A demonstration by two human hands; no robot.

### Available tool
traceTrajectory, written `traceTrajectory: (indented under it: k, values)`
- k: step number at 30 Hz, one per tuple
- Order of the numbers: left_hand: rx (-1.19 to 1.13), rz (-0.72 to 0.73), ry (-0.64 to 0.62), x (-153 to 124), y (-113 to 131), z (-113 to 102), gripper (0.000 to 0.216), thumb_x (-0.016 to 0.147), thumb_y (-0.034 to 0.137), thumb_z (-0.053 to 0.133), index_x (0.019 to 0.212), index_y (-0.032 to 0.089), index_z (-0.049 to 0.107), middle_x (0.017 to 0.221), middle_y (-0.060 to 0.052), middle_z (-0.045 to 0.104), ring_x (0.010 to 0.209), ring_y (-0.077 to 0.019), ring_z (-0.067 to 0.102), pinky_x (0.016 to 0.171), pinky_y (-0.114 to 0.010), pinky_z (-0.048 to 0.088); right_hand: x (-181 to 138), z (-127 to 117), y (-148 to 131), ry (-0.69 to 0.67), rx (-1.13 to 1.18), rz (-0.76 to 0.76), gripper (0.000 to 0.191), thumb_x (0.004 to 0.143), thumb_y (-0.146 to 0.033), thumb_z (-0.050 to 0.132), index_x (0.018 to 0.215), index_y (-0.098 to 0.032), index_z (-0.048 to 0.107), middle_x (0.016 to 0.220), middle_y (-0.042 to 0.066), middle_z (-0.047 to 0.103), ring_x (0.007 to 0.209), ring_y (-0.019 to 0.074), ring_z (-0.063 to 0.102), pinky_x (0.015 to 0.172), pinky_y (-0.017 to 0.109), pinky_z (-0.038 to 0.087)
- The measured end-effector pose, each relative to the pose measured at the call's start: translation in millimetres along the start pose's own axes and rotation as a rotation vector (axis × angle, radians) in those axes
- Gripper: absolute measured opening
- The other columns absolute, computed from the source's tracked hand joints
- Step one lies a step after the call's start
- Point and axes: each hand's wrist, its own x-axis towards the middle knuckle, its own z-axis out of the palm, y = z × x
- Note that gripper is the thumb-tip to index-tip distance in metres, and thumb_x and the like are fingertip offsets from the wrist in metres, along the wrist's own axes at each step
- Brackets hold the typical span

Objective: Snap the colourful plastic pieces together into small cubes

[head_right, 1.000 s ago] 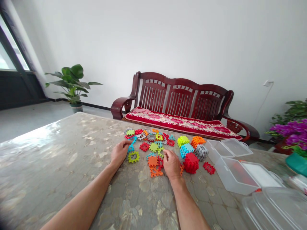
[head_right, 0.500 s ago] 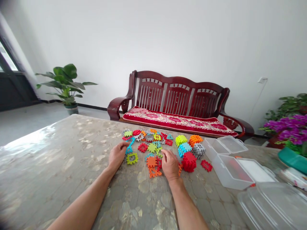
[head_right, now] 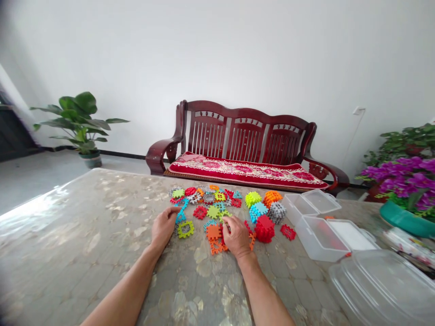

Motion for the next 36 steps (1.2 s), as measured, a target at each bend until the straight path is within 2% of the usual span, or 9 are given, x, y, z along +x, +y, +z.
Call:
traceTrajectory:
  k: [5, 10, 13, 20, 31, 36]
  values:
    - [-0.012, -0.006, -0.019, 1, 0, 0, 0.033, 0.082, 0.023, 0.043, 0.102, 0.024, 0.07, 0.098, -0.001, 0.074, 0.089, -0.0177, 0.065, 0.076, -0.024, 0.045, 2, -6, -9, -0.085, -0.031, -0.057, 0.025, 0.085, -0.027, 0.053, 0.106, -0.02, 0.065, 0.1, 0.007, 0.068, 0.095, 0.0194, 0.061, 0.087, 0.031, 0.046]
    - [-0.038, -0.002, -0.014, -1, 1, -1, 0.033, 0.081, 0.022, 0.044, 0.102, 0.024, 0.07, 0.098, -0.001, 0.073, 0.088, -0.0179, 0.065, 0.074, -0.025, 0.045, 2, -17, -26, -0.249, -0.061, -0.118, 0.041, 0.083, -0.04, 0.059, 0.119, -0.02, 0.059, 0.111, 0.007, 0.064, 0.103, 0.0218, 0.056, 0.092, 0.035, 0.043]
    - [-0.039, 0.001, -0.01, -2, 2, -2, 0.032, 0.081, 0.022, 0.044, 0.1, 0.024, 0.07, 0.096, -0.001, 0.074, 0.086, -0.0176, 0.065, 0.073, -0.024, 0.045, -2, -17, -36, -0.295, -0.096, -0.1, 0.049, 0.079, -0.046, 0.064, 0.122, -0.023, 0.058, 0.112, 0.006, 0.063, 0.105, 0.0234, 0.053, 0.094, 0.037, 0.042]
    - [-0.02, -0.015, -0.017, 0, 1, 0, 0.033, 0.081, 0.023, 0.043, 0.101, 0.024, 0.07, 0.097, -0.001, 0.073, 0.087, -0.0184, 0.065, 0.073, -0.026, 0.044, -10, -5, -45, -0.226, -0.124, 0.02, 0.036, 0.076, -0.034, 0.067, 0.111, -0.027, 0.064, 0.109, 0.003, 0.064, 0.102, 0.0232, 0.053, 0.093, 0.037, 0.041]
    - [-0.035, -0.019, -0.011, 0, 1, -1, 0.033, 0.081, 0.023, 0.043, 0.101, 0.024, 0.069, 0.098, -0.001, 0.073, 0.089, -0.0184, 0.065, 0.076, -0.025, 0.045, -16, 2, -27, -0.054, 0.035, 0.145, 0.052, 0.075, -0.016, 0.057, 0.126, -0.023, 0.055, 0.108, 0.005, 0.066, 0.102, 0.0222, 0.058, 0.094, 0.039, 0.045]
    - [-0.054, -0.011, -0.001, -1, 2, -2, 0.032, 0.081, 0.022, 0.043, 0.099, 0.023, 0.07, 0.098, -0.001, 0.074, 0.09, -0.0181, 0.066, 0.077, -0.025, 0.045, -18, 4, -24, -0.06, 0.094, 0.183, 0.049, 0.076, -0.015, 0.053, 0.125, -0.021, 0.056, 0.111, 0.006, 0.066, 0.105, 0.0203, 0.059, 0.094, 0.036, 0.047]
